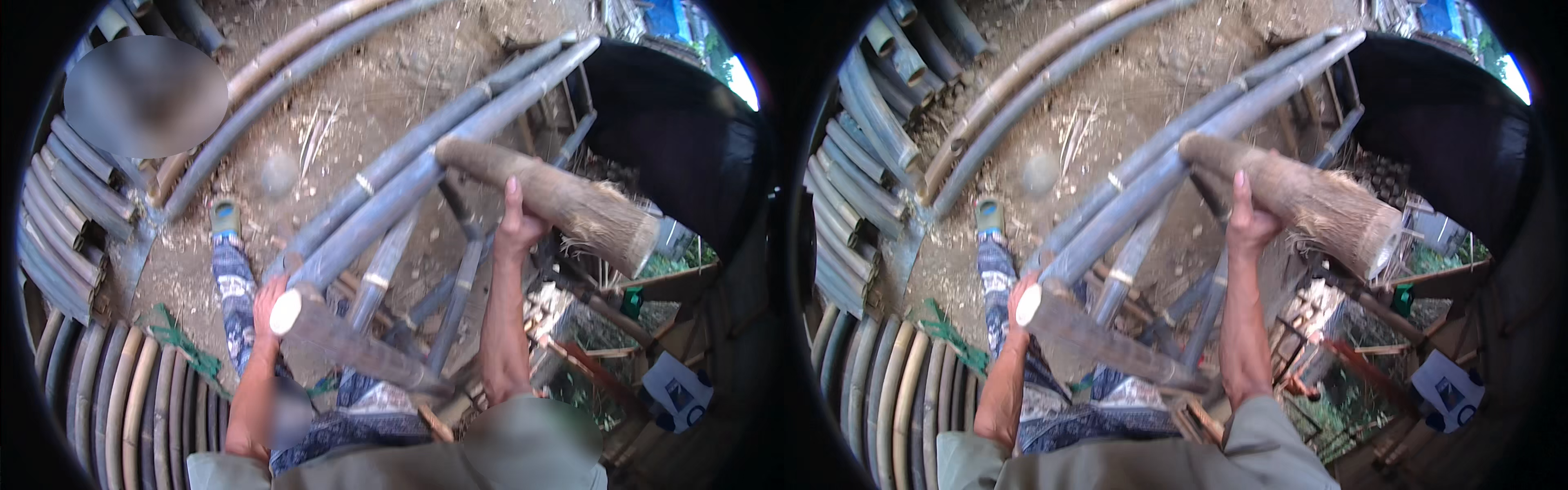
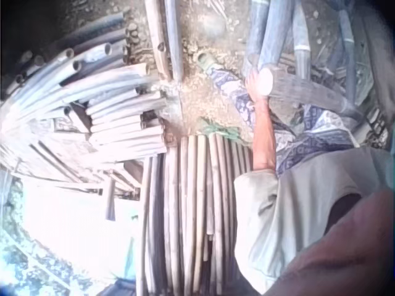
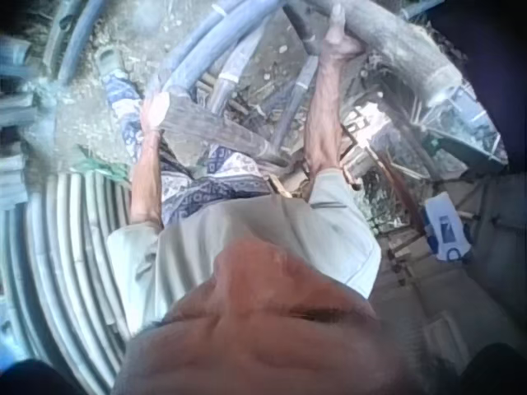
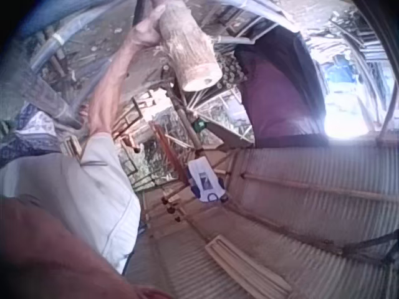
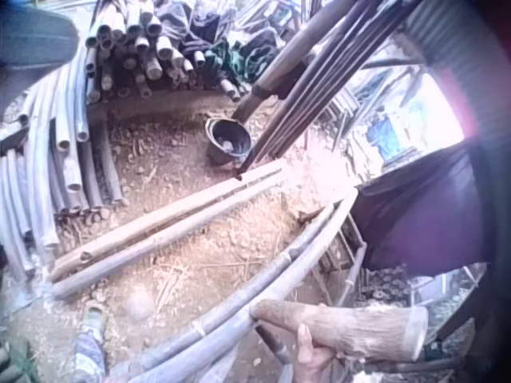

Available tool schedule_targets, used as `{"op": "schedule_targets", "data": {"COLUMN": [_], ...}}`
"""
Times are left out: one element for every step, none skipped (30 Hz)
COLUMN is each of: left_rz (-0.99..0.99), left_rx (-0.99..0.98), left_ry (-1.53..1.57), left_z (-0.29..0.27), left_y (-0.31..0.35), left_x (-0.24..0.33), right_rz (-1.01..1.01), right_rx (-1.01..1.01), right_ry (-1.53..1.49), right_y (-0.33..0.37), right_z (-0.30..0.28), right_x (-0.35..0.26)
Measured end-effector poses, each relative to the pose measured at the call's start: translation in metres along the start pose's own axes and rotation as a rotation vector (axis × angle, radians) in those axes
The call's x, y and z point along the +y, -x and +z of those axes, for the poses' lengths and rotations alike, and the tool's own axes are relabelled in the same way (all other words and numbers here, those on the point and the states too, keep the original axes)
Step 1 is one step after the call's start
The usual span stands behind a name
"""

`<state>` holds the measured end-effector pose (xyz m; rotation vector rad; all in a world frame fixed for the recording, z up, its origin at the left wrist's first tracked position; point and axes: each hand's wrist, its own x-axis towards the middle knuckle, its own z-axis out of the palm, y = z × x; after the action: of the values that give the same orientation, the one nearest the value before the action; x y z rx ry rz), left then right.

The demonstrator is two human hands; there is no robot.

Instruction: The person builds a bamboo structure by hammering bamboo pegs into joints, sawing sections of bamboo to length, and measuring dimensions with a tape measure.

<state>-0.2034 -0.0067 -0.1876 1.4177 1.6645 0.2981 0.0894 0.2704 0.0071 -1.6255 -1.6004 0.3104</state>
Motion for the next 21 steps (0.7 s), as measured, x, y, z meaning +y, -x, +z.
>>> {"op": "schedule_targets", "data": {"left_rz": [-0.018, -0.052, -0.087, -0.085, -0.074, -0.065, -0.071, -0.066, -0.061, -0.039, -0.038, -0.028, -0.069, -0.108, -0.061, -0.065, -0.052, -0.04, -0.038, -0.033, -0.046], "left_rx": [-0.001, -0.013, -0.026, -0.009, -0.013, -0.017, -0.025, -0.039, -0.052, -0.01, -0.019, -0.019, -0.016, -0.019, 0.015, 0.02, 0.011, 0.004, -0.011, -0.031, -0.002], "left_ry": [-0.003, -0.009, -0.058, -0.06, -0.045, -0.031, -0.037, -0.061, -0.085, -0.102, -0.073, -0.073, -0.069, -0.066, -0.057, -0.056, -0.058, -0.06, -0.059, -0.096, -0.133], "left_z": [0.001, 0.002, 0.003, 0.001, 0.0, 0.0, 0.003, 0.006, 0.008, 0.015, 0.018, 0.017, 0.017, 0.016, 0.008, 0.006, 0.004, 0.003, 0.01, 0.02, 0.028], "left_y": [0.0, 0.011, 0.019, 0.011, 0.014, 0.018, 0.021, 0.026, 0.031, 0.013, 0.014, 0.016, 0.016, 0.015, 0.013, 0.013, 0.009, 0.008, 0.021, 0.025, 0.012], "left_x": [0.002, 0.001, -0.001, 0.001, 0.0, -0.002, -0.002, -0.004, -0.006, -0.007, -0.009, -0.014, -0.017, -0.018, -0.007, -0.003, 0.0, 0.002, -0.003, -0.019, -0.026], "right_rz": [0.059, 0.133, 0.039, 0.004, 0.03, 0.056, 0.068, 0.104, 0.14, 0.125, 0.139, 0.153, 0.079, 0.089, 0.099, 0.118, 0.023, -0.071, -0.057, -0.053, -0.036], "right_rx": [0.016, 0.019, 0.041, 0.07, 0.084, 0.099, 0.097, 0.098, 0.097, 0.107, 0.11, 0.114, 0.136, 0.061, 0.087, 0.108, 0.062, 0.012, -0.013, -0.039, 0.047], "right_ry": [-0.072, -0.147, -0.083, -0.132, -0.209, -0.287, -0.287, -0.243, -0.199, -0.182, -0.145, -0.105, -0.14, -0.217, -0.302, -0.394, -0.13, 0.133, 0.117, 0.097, 0.011], "right_y": [-0.006, -0.006, -0.004, -0.011, -0.008, -0.005, -0.002, 0.005, 0.012, 0.002, 0.001, 0.0, -0.004, -0.011, -0.013, -0.008, 0.001, 0.019, 0.028, 0.035, 0.015], "right_z": [-0.001, -0.005, -0.019, -0.028, -0.032, -0.035, -0.035, -0.034, -0.032, -0.023, -0.018, -0.017, -0.023, -0.034, -0.045, -0.052, -0.05, -0.04, -0.028, -0.015, -0.01], "right_x": [-0.008, -0.016, -0.03, -0.05, -0.057, -0.059, -0.052, -0.044, -0.033, -0.02, -0.012, -0.009, -0.017, -0.042, -0.053, -0.055, -0.042, -0.014, 0.008, 0.025, 0.018]}}
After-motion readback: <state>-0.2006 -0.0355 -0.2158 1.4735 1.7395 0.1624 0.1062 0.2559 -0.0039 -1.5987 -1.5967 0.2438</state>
